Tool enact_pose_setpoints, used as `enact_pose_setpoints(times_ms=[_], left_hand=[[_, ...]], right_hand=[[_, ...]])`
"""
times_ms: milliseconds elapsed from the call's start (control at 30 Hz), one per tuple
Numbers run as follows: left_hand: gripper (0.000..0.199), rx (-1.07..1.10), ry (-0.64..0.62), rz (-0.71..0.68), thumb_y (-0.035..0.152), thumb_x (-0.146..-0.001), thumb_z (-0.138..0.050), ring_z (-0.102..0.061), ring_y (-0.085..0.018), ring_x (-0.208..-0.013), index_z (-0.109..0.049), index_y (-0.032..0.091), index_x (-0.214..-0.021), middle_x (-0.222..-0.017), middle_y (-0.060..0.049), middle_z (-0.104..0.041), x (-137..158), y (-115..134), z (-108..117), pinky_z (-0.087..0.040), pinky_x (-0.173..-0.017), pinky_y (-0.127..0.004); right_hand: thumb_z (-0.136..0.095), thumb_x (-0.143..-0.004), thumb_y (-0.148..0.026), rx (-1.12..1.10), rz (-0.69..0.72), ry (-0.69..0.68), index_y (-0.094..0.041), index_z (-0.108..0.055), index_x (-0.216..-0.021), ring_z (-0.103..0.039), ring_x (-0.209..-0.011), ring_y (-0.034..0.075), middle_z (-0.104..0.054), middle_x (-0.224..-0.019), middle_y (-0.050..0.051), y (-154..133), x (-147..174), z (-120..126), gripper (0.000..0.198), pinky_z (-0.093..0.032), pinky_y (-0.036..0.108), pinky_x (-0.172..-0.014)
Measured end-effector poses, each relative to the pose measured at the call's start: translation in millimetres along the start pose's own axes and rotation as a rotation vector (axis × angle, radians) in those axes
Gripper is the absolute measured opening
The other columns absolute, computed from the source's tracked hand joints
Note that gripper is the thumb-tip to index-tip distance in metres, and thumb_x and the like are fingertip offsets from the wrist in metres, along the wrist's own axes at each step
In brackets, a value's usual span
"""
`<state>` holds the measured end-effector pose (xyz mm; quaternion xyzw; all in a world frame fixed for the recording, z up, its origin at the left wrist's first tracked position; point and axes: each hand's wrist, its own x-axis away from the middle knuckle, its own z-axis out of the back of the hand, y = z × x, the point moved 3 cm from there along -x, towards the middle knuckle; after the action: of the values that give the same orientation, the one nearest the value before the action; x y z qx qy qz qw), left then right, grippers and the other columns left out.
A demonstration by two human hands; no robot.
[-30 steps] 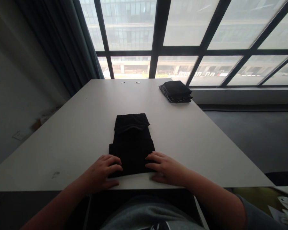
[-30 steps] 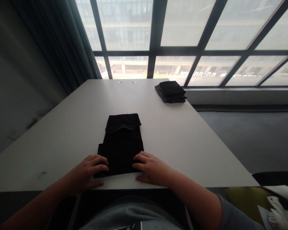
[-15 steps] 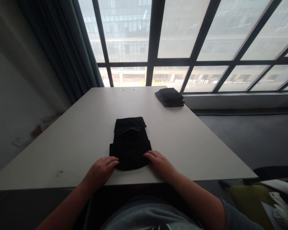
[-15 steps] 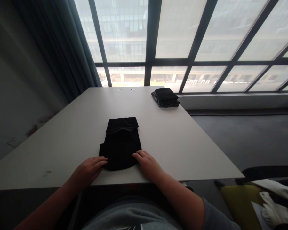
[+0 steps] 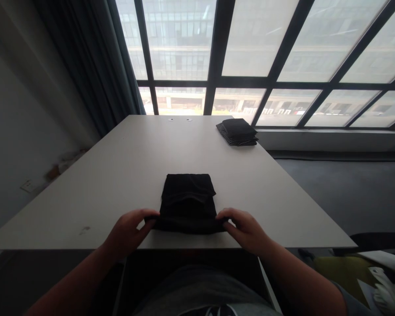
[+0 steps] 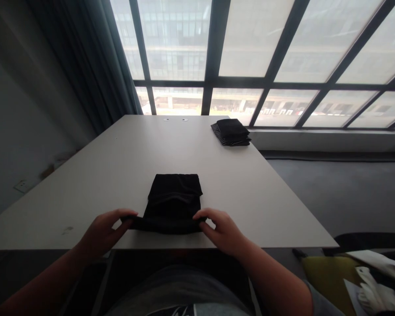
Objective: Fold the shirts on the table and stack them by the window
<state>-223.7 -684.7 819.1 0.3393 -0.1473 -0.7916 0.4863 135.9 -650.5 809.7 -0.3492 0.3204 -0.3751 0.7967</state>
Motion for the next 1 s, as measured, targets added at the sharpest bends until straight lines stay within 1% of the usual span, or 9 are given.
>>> enact_pose_setpoints(times_ms=[100, 167, 267, 367, 533, 700, 800, 900, 1000], left_hand=[[0.028, -0.009, 0.007, 0.12, 0.04, -0.1, -0.057, -0.073, -0.018, -0.075, -0.074, 0.022, -0.113, -0.095, -0.003, -0.079, -44, -14, 6, -0.055, -0.06, -0.023], [0.034, -0.024, 0.023, 0.165, 0.045, -0.098, -0.057, -0.071, -0.018, -0.075, -0.074, 0.02, -0.113, -0.092, -0.003, -0.078, -78, -28, 4, -0.055, -0.064, -0.026], [0.037, -0.096, 0.002, 0.219, 0.048, -0.098, -0.055, -0.07, -0.02, -0.077, -0.074, 0.02, -0.114, -0.088, -0.003, -0.077, -124, -56, -12, -0.056, -0.073, -0.03], [0.033, -0.244, -0.081, 0.277, 0.04, -0.099, -0.052, -0.073, -0.022, -0.086, -0.074, 0.021, -0.115, -0.097, -0.005, -0.079, -152, -83, -39, -0.056, -0.081, -0.032], [0.02, -0.383, -0.144, 0.328, 0.022, -0.091, -0.057, -0.072, -0.03, -0.106, -0.076, 0.018, -0.098, -0.109, -0.013, -0.078, -162, -106, -78, -0.055, -0.096, -0.04], [0.038, -0.432, -0.145, 0.248, 0.035, -0.102, -0.049, -0.067, -0.032, -0.121, -0.07, 0.021, -0.13, -0.132, -0.012, -0.073, -166, -85, -98, -0.049, -0.108, -0.045], [0.051, -0.453, -0.21, 0.158, 0.052, -0.105, -0.047, -0.063, -0.033, -0.13, -0.062, 0.021, -0.142, -0.143, -0.013, -0.068, -171, -69, -120, -0.047, -0.11, -0.046], [0.053, -0.488, -0.264, 0.16, 0.05, -0.107, -0.043, -0.059, -0.034, -0.136, -0.056, 0.019, -0.148, -0.15, -0.016, -0.061, -171, -67, -143, -0.045, -0.113, -0.048], [0.053, -0.499, -0.258, 0.156, 0.048, -0.108, -0.041, -0.055, -0.035, -0.14, -0.053, 0.019, -0.15, -0.154, -0.017, -0.058, -168, -74, -155, -0.043, -0.115, -0.05]], right_hand=[[-0.059, -0.097, -0.037, -0.102, -0.155, 0.141, -0.022, -0.071, -0.114, -0.065, -0.075, 0.018, -0.071, -0.09, 0.004, 17, -36, 13, 0.026, -0.054, 0.03, -0.068], [-0.06, -0.095, -0.042, -0.156, -0.226, 0.219, -0.02, -0.07, -0.118, -0.063, -0.073, 0.017, -0.069, -0.085, 0.003, 34, -65, 18, 0.033, -0.052, 0.03, -0.068], [-0.057, -0.094, -0.04, -0.165, -0.314, 0.261, -0.018, -0.065, -0.123, -0.06, -0.069, 0.016, -0.068, -0.081, 0.001, 66, -107, 19, 0.037, -0.05, 0.028, -0.066], [-0.055, -0.094, -0.03, 0.027, -0.394, 0.283, -0.018, -0.065, -0.122, -0.061, -0.069, 0.016, -0.069, -0.082, 0.001, 97, -138, 13, 0.032, -0.049, 0.028, -0.068], [-0.057, -0.095, -0.018, 0.461, -0.362, 0.16, -0.016, -0.071, -0.115, -0.066, -0.097, 0.023, -0.072, -0.102, 0.01, 123, -156, -1, 0.024, -0.052, 0.036, -0.095], [-0.053, -0.101, -0.021, 0.627, -0.087, 0.195, -0.016, -0.071, -0.129, -0.057, -0.124, 0.03, -0.065, -0.13, 0.017, 102, -155, -5, 0.033, -0.044, 0.045, -0.115], [-0.051, -0.105, -0.029, 0.667, 0.041, 0.065, -0.015, -0.063, -0.144, -0.047, -0.143, 0.032, -0.056, -0.15, 0.017, 96, -162, -18, 0.043, -0.035, 0.049, -0.125], [-0.049, -0.108, -0.034, 0.673, -0.017, -0.152, -0.013, -0.052, -0.156, -0.039, -0.153, 0.032, -0.047, -0.162, 0.017, 110, -170, -33, 0.052, -0.028, 0.052, -0.128], [-0.045, -0.11, -0.038, 0.644, -0.072, -0.236, -0.013, -0.046, -0.16, -0.044, -0.15, 0.03, -0.049, -0.16, 0.017, 125, -174, -40, 0.055, -0.029, 0.049, -0.128]])
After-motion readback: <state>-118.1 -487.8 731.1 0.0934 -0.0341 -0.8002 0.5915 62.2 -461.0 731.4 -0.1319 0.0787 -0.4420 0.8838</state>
